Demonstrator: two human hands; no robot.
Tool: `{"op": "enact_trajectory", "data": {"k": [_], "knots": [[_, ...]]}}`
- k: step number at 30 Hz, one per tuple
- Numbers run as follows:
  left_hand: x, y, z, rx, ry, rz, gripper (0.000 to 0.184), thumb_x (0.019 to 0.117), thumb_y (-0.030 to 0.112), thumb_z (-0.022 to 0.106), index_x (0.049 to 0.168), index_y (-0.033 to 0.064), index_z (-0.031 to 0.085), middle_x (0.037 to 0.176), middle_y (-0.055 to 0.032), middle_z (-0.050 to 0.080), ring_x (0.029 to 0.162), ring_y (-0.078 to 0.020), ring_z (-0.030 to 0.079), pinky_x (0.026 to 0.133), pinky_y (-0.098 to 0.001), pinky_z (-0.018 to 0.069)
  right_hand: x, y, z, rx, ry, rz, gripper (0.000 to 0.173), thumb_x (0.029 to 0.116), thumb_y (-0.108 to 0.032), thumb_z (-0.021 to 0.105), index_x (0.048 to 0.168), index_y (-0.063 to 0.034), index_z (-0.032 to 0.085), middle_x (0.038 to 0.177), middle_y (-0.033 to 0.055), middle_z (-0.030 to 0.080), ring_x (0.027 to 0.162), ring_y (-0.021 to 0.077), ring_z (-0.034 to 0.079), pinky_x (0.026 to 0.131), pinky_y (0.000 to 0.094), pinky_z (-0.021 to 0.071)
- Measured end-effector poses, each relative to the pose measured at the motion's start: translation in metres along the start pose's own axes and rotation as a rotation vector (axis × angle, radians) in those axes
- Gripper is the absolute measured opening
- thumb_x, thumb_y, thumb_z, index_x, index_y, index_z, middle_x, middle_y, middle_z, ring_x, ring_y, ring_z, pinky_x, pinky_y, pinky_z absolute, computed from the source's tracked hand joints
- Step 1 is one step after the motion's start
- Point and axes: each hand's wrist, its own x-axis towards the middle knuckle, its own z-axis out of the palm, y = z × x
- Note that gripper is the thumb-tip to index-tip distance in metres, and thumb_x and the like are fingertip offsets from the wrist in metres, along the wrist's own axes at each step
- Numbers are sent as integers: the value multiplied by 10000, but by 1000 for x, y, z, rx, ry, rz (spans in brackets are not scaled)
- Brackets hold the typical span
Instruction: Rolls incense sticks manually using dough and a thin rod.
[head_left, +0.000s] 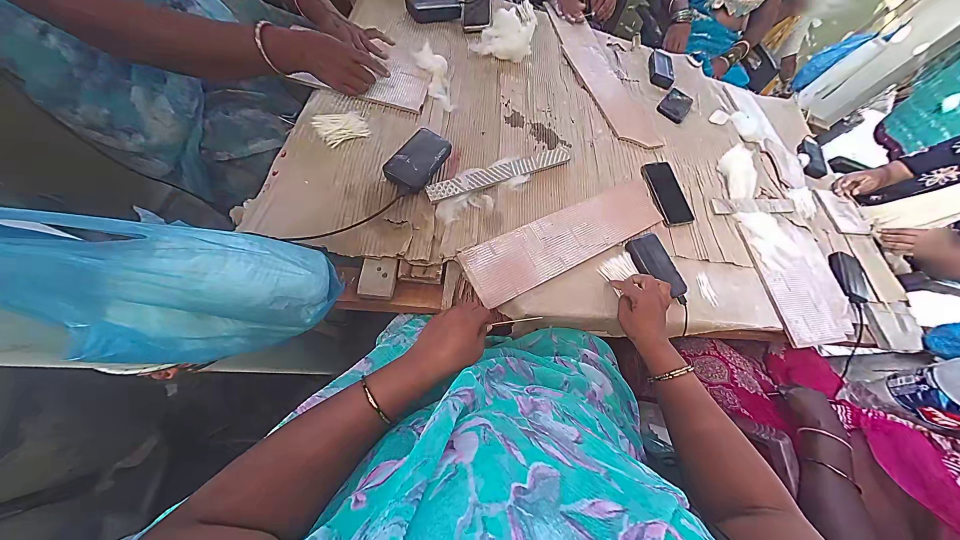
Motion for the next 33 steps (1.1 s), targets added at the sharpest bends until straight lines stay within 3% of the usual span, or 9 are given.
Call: {"op": "enact_trajectory", "data": {"k": [2, 5, 8, 10, 14, 17, 21, 28, 33], "knots": [[3, -3, -1, -15, -25, -15, 339, 1102, 198, 438, 1279, 7, 656, 1290, -185, 647, 1255, -333, 609, 1073, -526, 465, 2, -3, 0, -12, -1, 3, 415, 892, 81, 546, 1117, -160, 798, 1213, 241, 644, 1208, 509, 511, 957, 694, 364], [5, -15, -8, -72, -1, 41, 340, 1107, 191, 428, 1273, 4, 658, 1295, -189, 645, 1253, -331, 608, 1074, -522, 463, 10, -7, 0, 21, 208, -65, 405, 845, 96, 521, 1055, -112, 798, 1159, 256, 657, 1161, 525, 538, 957, 696, 371], [10, -36, -6, -171, 214, 157, 310, 1083, 168, 468, 1191, -17, 692, 1160, -194, 688, 1111, -325, 668, 995, -505, 517, 30, -20, -3, 50, 314, -186, 380, 845, 60, 504, 1023, -106, 796, 1151, 262, 654, 1158, 528, 533, 972, 692, 355], [18, -47, -6, -285, 385, 136, 286, 1074, 154, 495, 1153, -43, 686, 1084, -198, 687, 1012, -304, 678, 938, -479, 542, 52, -32, 4, 77, 317, -297, 358, 860, 28, 504, 1008, -116, 797, 1173, 248, 656, 1152, 514, 540, 971, 670, 362], [29, -63, -8, -571, 461, -48, 277, 1102, 164, 465, 1216, -46, 605, 1041, -179, 660, 936, -232, 649, 881, -419, 532, 98, -78, 23, 141, 233, -474, 325, 876, -25, 519, 1015, -124, 796, 1240, 222, 650, 1174, 485, 533, 973, 633, 374], [31, -71, -6, -707, 413, -105, 288, 1120, 191, 414, 1222, -33, 564, 1044, -133, 643, 913, -149, 616, 847, -329, 511, 128, -120, 40, 109, 62, -473, 244, 931, -118, 638, 1134, -135, 772, 1327, 229, 611, 1240, 501, 501, 975, 658, 378], [37, -76, 8, -884, 490, -90, 271, 1114, 188, 389, 1172, -26, 545, 993, -74, 619, 845, -70, 570, 778, -249, 475, 162, -160, 70, 62, -173, -400, 416, 907, -293, 779, 1283, -130, 706, 1383, 216, 578, 1287, 482, 475, 983, 661, 386], [51, -73, 51, -802, 830, -10, 319, 1074, 218, 395, 1082, -44, 576, 919, -74, 560, 824, -83, 541, 760, -232, 468, 182, -198, 99, 20, -229, -341, 388, 934, -397, 743, 1187, -103, 751, 1194, 191, 663, 1182, 426, 549, 947, 625, 409], [52, -74, 55, -781, 859, 19, 314, 1076, 216, 399, 1074, -41, 579, 897, -54, 557, 803, -63, 533, 750, -212, 461, 179, -209, 106, -29, -205, -398, 218, 1007, -228, 649, 1124, -85, 765, 1128, 167, 724, 1155, 401, 615, 954, 622, 419]]}}
